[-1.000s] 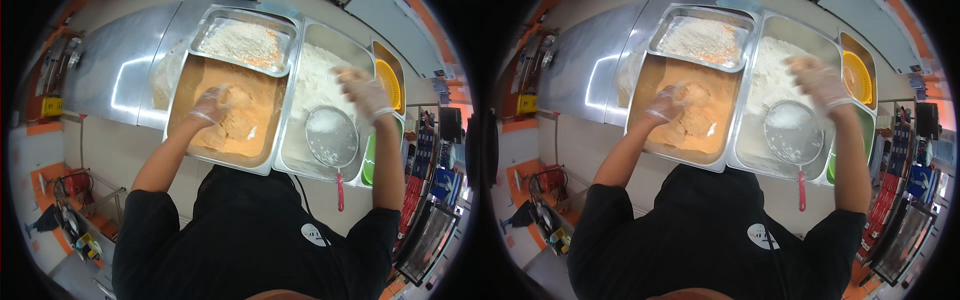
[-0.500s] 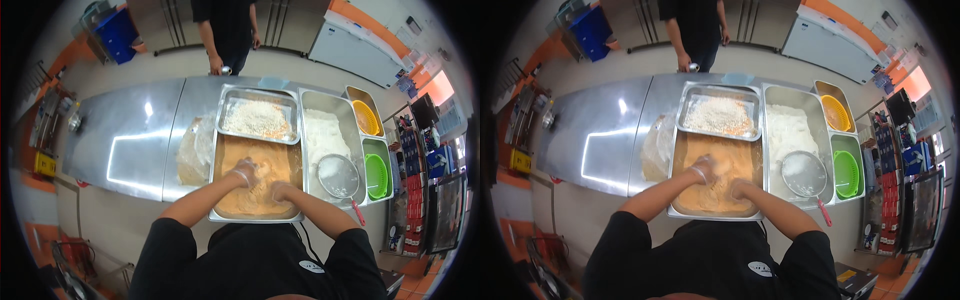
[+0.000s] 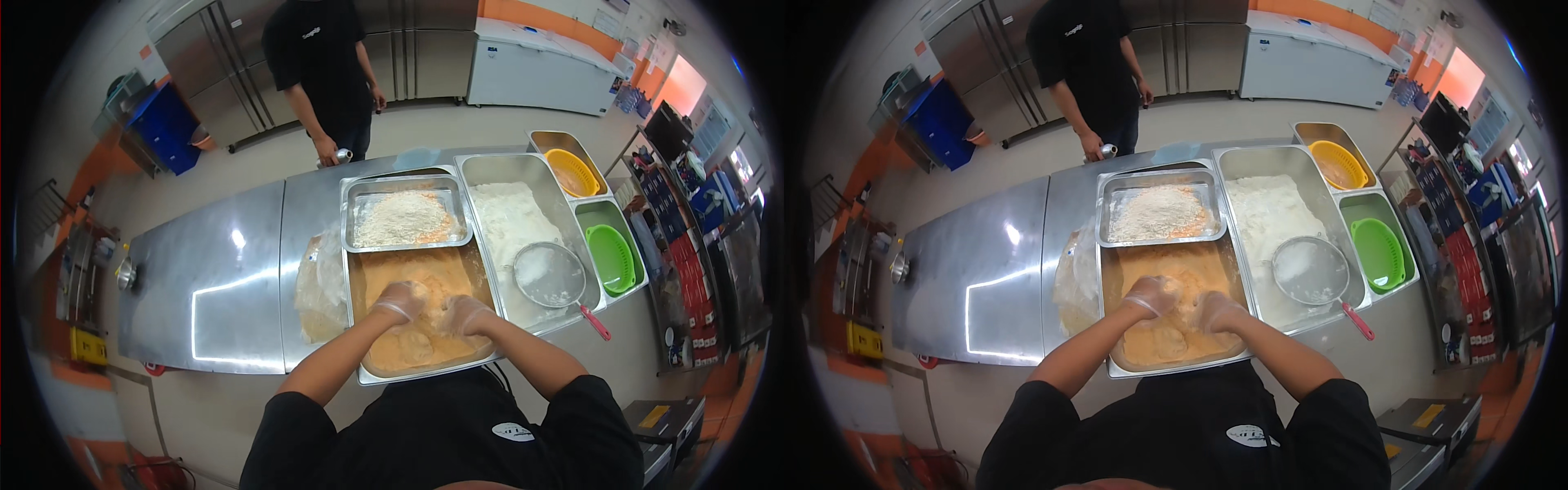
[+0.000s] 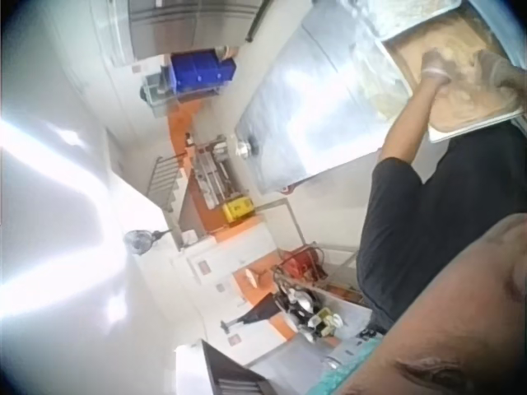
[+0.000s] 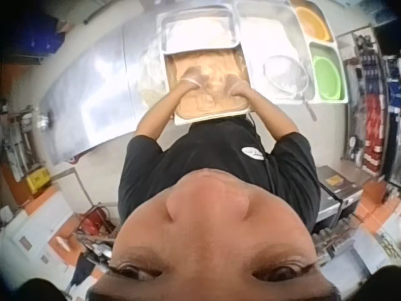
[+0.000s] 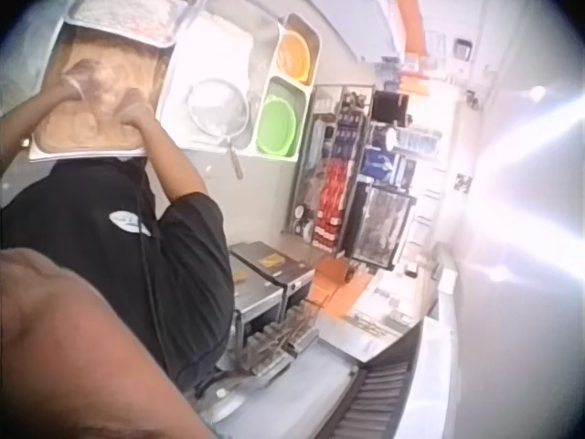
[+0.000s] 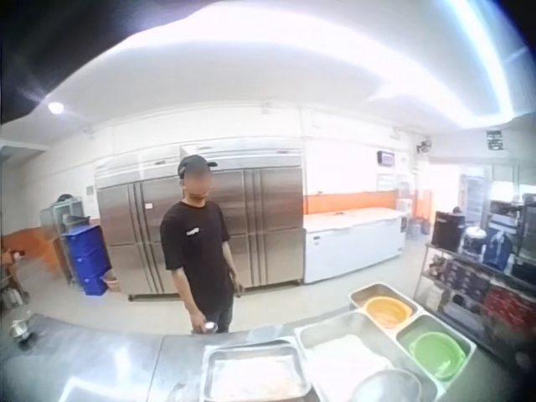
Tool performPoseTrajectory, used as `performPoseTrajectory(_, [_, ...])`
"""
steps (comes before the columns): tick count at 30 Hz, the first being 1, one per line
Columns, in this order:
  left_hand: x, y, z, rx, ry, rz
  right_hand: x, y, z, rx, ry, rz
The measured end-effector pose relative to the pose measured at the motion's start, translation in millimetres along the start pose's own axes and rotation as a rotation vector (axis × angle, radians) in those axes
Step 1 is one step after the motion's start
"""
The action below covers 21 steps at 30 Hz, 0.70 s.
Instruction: The person prepares pieces of chicken by dredging them in a dry flour mixture, then coats them in a wet orange batter, and finally dredges them back through the flour before placing them into a wok of hot oil to fry. The person also uses a hand-held sieve to filter out clumps from the flour tray.
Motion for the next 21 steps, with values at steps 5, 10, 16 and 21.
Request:
performPoseTrajectory(5, [19.0, -21.8, -5.0, -0.065, 0.008, 0.07, 6.9, -26.1, -11.8, 0.119, -0.161, 0.112])
performPoseTrajectory(10, [25.0, -2.3, 9.4, -0.212, -0.018, 0.072, -26.5, -2.5, -40.6, 0.102, -0.11, 0.423])
performPoseTrajectory(16, [30.3, 2.7, 3.0, -0.399, 0.079, 0.098, -19.4, -17.4, -40.1, -0.136, -0.013, 0.362])
performPoseTrajectory(21, [50.9, -12.5, 27.8, -0.24, -0.088, 0.078, -49.2, -2.9, -39.8, -0.259, 0.05, 0.399])
Point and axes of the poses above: each hand's wrist, its own x-axis away from the middle knuckle, its own y-axis out of the palm, z = x × y, the point moved 4 cm from there along -x, towards the middle knuckle, and after that the axes turned 2 degrees about -z, right-handed, at the moved point
